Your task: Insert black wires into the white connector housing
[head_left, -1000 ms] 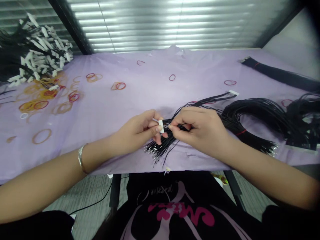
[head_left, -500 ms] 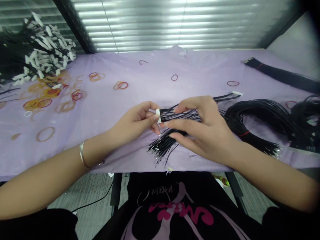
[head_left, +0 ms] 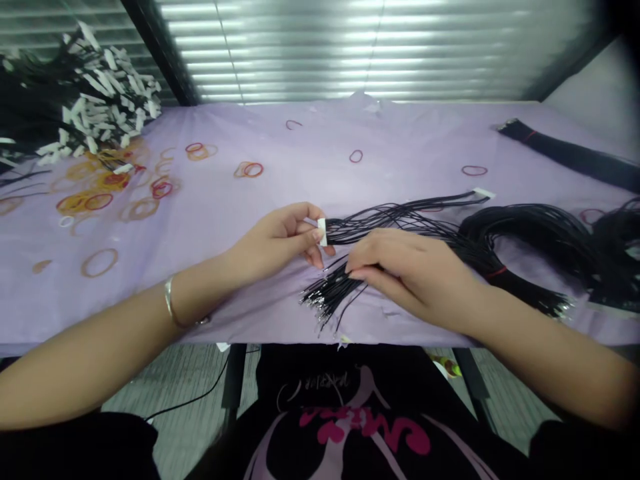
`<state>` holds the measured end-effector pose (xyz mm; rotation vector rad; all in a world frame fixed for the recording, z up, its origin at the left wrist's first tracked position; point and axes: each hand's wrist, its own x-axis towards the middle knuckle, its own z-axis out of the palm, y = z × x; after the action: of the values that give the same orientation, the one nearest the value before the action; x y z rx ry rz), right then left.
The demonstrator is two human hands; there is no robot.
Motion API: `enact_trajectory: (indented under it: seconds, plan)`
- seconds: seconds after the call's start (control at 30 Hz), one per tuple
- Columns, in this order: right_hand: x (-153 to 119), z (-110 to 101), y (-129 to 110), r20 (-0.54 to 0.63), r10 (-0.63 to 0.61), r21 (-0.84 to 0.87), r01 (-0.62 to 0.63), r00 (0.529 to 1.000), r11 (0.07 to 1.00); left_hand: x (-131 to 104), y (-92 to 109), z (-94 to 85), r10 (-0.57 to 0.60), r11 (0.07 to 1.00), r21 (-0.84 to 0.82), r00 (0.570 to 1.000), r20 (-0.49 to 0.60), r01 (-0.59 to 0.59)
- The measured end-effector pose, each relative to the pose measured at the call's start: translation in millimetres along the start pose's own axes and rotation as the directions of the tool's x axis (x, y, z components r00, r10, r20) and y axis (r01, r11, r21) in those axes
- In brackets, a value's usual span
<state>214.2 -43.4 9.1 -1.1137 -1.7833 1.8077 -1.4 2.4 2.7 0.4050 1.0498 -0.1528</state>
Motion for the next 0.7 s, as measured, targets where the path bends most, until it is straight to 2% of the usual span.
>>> enact_trajectory:
  seconds: [0.1, 0.17, 0.47, 0.7]
  plan:
    - [1, -2, -2, -0.211, 0.043, -0.039, -0.052, 0.976, 0.998, -2, -1, 1.1, -0.009, 1.000, -0.019, 0.998, 0.067, 0.011]
    - [2, -1, -1, -0.267, 0.079, -0.061, -0.099, 0.960, 0.993, -3, -2, 2.5, -0.020, 0.999, -0.045, 0.996, 0.093, 0.024]
    - [3, 7, 1, -0.241, 0.153, -0.092, -0.179, 0.958, 0.980, -4, -1, 7.3, -0.062, 0.993, -0.090, 0.992, 0.114, 0.072]
    - [1, 8, 2, -0.236, 0.144, -0.080, -0.167, 0.961, 0.983, -5, -4, 7.0, -0.060, 0.996, -0.064, 0.990, 0.125, 0.068]
